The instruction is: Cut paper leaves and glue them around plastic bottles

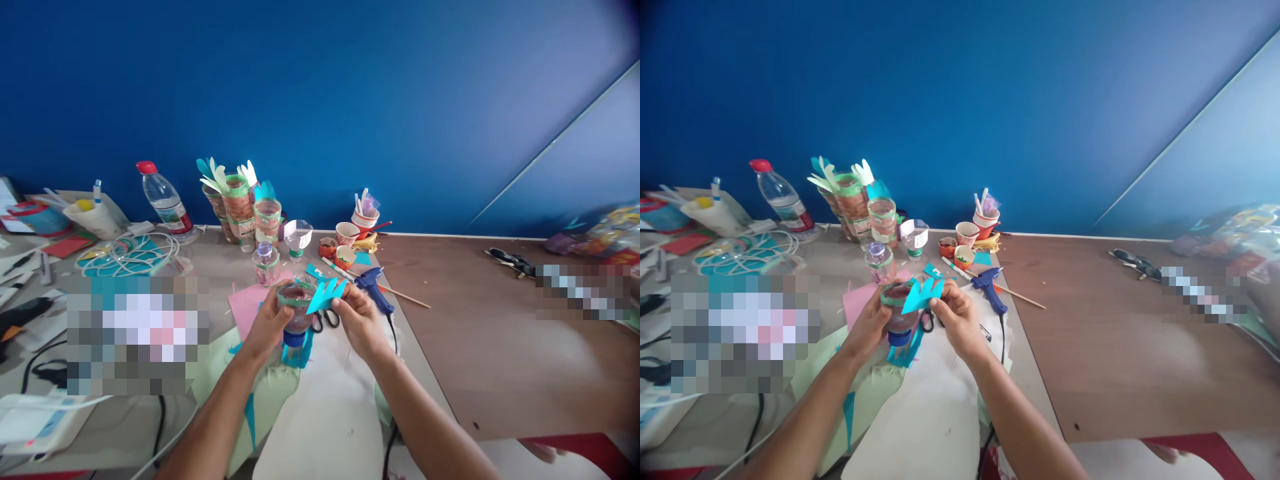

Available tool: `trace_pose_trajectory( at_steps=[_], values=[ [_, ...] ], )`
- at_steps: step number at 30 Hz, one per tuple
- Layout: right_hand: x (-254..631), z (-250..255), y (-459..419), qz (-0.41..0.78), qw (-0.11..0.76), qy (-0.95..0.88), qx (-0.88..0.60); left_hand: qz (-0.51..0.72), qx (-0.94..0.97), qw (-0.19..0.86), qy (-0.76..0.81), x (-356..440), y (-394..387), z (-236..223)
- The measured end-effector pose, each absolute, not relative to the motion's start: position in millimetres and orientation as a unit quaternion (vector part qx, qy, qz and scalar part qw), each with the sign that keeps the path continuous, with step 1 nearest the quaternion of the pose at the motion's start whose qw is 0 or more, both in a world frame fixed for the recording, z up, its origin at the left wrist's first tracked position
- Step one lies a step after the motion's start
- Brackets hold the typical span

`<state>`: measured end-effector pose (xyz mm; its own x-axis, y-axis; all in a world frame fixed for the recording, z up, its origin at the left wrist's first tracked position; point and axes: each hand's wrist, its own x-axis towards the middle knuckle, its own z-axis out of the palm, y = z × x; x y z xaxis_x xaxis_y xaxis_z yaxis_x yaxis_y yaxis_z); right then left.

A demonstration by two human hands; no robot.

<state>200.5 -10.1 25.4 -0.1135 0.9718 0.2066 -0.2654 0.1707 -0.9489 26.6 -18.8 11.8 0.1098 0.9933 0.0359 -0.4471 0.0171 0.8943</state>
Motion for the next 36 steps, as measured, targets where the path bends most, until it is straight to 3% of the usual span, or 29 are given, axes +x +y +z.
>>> trace_pose_trajectory(
  at_steps=[21, 36],
  values=[
    [198.4, 20.0, -7.2, 0.587, 0.556, -0.51, -0.294, 0.568, 0.377, 0.651, 0.334, 30.0, -18.6, 8.2],
    [192.3, 22.6, -8.4, 0.437, 0.586, -0.586, -0.349, 0.558, 0.395, 0.653, 0.328, 29.3, -17.3, -0.7]
  ],
)
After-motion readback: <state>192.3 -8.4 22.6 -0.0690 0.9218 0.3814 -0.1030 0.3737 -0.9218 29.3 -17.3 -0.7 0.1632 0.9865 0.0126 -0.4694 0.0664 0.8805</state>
